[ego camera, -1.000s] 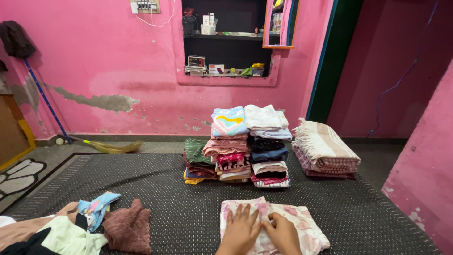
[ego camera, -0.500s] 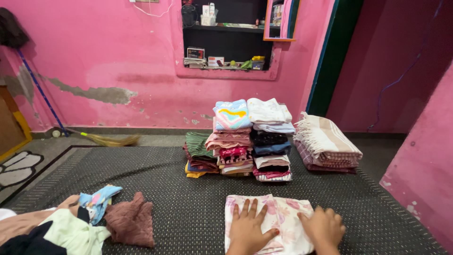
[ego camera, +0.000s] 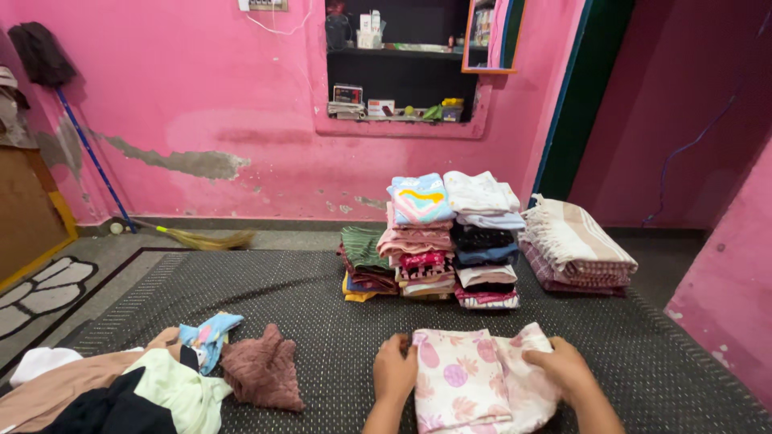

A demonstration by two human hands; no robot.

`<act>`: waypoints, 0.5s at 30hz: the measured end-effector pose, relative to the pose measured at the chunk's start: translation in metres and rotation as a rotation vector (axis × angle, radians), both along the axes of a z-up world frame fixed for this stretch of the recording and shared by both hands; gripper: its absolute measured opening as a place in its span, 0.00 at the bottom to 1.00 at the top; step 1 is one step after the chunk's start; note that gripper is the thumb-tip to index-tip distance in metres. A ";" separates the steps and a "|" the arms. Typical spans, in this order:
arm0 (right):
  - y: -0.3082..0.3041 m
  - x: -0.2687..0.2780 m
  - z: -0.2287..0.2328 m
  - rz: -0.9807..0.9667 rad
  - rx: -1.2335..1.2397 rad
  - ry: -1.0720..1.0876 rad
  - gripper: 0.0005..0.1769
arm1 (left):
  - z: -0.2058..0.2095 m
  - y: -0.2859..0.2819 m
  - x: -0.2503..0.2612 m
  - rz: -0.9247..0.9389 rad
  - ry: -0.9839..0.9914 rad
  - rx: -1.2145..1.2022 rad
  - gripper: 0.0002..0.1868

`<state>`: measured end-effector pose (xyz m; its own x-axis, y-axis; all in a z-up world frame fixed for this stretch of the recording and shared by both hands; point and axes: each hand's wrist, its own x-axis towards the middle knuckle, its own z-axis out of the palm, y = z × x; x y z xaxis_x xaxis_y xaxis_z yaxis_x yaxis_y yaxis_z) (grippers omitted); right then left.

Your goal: The person folds several items of clothing, including pants and shirts, by hand and places them into organized stacks on a floor mat.

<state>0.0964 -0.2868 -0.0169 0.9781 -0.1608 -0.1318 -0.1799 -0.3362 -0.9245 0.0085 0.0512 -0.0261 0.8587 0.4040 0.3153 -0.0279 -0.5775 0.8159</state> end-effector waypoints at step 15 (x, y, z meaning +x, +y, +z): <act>0.134 -0.084 0.068 0.119 -0.500 -0.186 0.22 | 0.020 0.008 -0.020 -0.022 -0.005 -0.153 0.13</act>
